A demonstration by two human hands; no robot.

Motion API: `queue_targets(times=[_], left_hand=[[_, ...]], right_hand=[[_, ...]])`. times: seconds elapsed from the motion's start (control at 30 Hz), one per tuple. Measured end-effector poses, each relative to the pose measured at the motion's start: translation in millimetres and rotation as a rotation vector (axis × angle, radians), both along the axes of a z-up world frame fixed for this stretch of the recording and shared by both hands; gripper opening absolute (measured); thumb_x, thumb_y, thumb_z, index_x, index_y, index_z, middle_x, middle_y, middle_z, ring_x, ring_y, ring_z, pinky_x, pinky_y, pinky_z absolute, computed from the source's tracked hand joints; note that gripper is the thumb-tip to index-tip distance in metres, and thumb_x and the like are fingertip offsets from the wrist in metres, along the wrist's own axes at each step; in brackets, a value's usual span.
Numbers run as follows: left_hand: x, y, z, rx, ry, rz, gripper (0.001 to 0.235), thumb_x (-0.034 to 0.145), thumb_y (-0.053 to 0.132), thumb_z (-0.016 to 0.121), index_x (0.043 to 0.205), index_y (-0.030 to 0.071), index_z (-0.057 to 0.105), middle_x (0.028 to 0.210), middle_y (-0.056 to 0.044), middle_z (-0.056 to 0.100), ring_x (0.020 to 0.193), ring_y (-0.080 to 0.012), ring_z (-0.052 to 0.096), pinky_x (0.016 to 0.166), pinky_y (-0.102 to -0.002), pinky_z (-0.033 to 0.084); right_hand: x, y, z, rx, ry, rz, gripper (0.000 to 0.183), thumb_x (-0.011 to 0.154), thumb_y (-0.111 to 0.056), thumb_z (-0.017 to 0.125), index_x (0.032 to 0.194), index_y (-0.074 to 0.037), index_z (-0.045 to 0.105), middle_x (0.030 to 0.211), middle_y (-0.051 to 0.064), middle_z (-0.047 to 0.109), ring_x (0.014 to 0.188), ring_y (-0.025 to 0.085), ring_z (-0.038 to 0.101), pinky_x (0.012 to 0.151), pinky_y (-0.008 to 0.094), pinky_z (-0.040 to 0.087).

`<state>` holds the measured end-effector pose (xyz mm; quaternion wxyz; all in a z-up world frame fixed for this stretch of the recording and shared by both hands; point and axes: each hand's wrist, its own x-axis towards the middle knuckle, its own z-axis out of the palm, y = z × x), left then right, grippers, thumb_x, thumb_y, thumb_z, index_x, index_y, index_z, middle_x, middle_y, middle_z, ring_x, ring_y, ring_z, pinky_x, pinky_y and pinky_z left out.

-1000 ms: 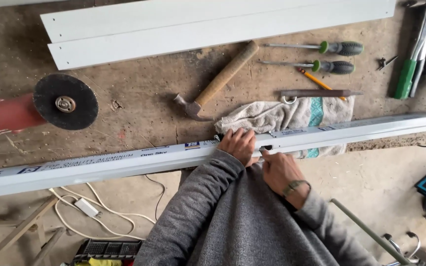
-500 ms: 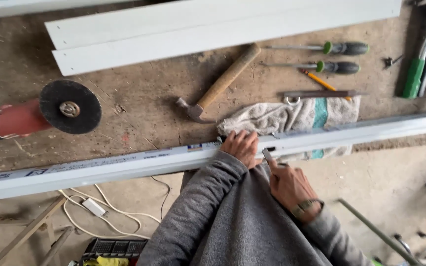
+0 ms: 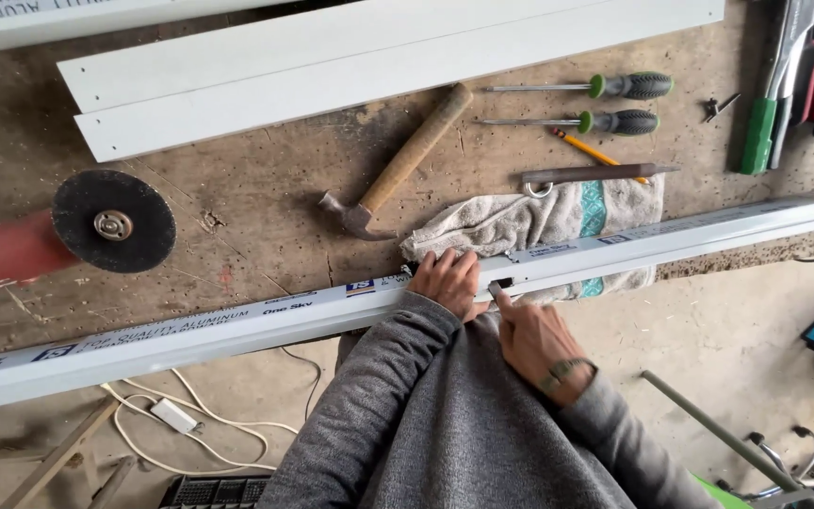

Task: Filing the edges of a rectangular cutout in an aluminum frame followed by drilling a hole in the same frame.

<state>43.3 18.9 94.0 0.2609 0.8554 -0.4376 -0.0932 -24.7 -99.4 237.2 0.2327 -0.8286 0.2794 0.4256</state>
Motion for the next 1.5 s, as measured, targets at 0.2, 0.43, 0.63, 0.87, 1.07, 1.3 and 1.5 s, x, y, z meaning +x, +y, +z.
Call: queue_targets(times=[0.2, 0.43, 0.63, 0.87, 1.07, 1.3, 1.5], left_hand=[[8.8, 0.7, 15.8, 0.039, -0.050, -0.033, 0.053, 0.060, 0.048, 0.085, 0.083, 0.008, 0.059, 0.085, -0.005, 0.046, 0.070, -0.0261, 0.048, 0.065, -0.040, 0.044], [-2.9, -0.3, -5.1, -0.036, -0.004, 0.023, 0.060, 0.062, 0.058, 0.082, 0.088, 0.006, 0.067, 0.089, -0.005, 0.052, 0.078, -0.0287, 0.056, 0.067, -0.044, 0.044], [-0.2, -2.9, -2.8, -0.028, 0.001, 0.028, 0.059, 0.058, 0.055, 0.086, 0.090, 0.007, 0.070, 0.091, -0.005, 0.059, 0.084, -0.0289, 0.061, 0.071, -0.045, 0.048], [-1.9, -0.9, -5.8, -0.012, 0.001, 0.035, 0.061, 0.063, 0.062, 0.081, 0.092, 0.010, 0.072, 0.088, -0.002, 0.059, 0.080, -0.0263, 0.061, 0.069, -0.042, 0.048], [-2.9, -2.0, -13.2, -0.026, -0.039, 0.044, 0.063, 0.060, 0.063, 0.079, 0.091, 0.009, 0.069, 0.089, -0.004, 0.057, 0.081, -0.0283, 0.059, 0.069, -0.044, 0.047], [-10.8, -2.2, -24.4, -0.077, -0.057, 0.088, 0.068, 0.069, 0.071, 0.070, 0.094, 0.008, 0.066, 0.094, -0.003, 0.057, 0.080, -0.0277, 0.056, 0.070, -0.043, 0.046], [-10.3, -1.3, -15.7, -0.038, -0.033, 0.051, 0.062, 0.066, 0.067, 0.074, 0.086, 0.008, 0.066, 0.087, -0.003, 0.053, 0.078, -0.0279, 0.055, 0.068, -0.044, 0.045]], right_hand=[[15.1, 6.0, -14.2, -0.116, 0.117, 0.100, 0.050, 0.097, -0.031, 0.045, 0.144, -0.021, 0.057, 0.095, 0.021, 0.073, 0.093, 0.041, 0.075, 0.079, 0.056, 0.063], [7.3, -29.3, 36.6, 0.055, 0.000, -0.053, 0.035, 0.093, -0.024, 0.055, 0.119, -0.023, 0.079, 0.066, 0.023, 0.072, 0.065, 0.042, 0.073, 0.064, 0.050, 0.060], [1.9, -45.5, 65.0, -0.030, -0.010, -0.063, 0.040, 0.096, -0.022, 0.053, 0.130, -0.027, 0.072, 0.047, 0.009, 0.065, 0.042, 0.019, 0.059, 0.054, 0.031, 0.055], [-10.3, -36.2, 29.1, 0.013, -0.003, 0.016, 0.041, 0.102, -0.020, 0.051, 0.140, -0.028, 0.065, 0.062, 0.007, 0.072, 0.039, 0.011, 0.053, 0.047, 0.024, 0.051], [-8.9, -27.4, -8.8, 0.009, -0.027, 0.142, 0.047, 0.106, -0.018, 0.043, 0.149, -0.031, 0.055, 0.064, 0.004, 0.066, 0.041, 0.010, 0.050, 0.046, 0.024, 0.051], [-41.3, -44.9, -76.0, -0.032, -0.093, 0.133, 0.038, 0.101, -0.019, 0.045, 0.130, -0.025, 0.070, 0.060, 0.010, 0.067, 0.047, 0.022, 0.062, 0.054, 0.038, 0.055], [-8.1, -35.5, -9.4, 0.021, -0.045, 0.123, 0.049, 0.104, -0.017, 0.040, 0.148, -0.027, 0.057, 0.058, 0.007, 0.066, 0.040, 0.012, 0.047, 0.054, 0.032, 0.059]])
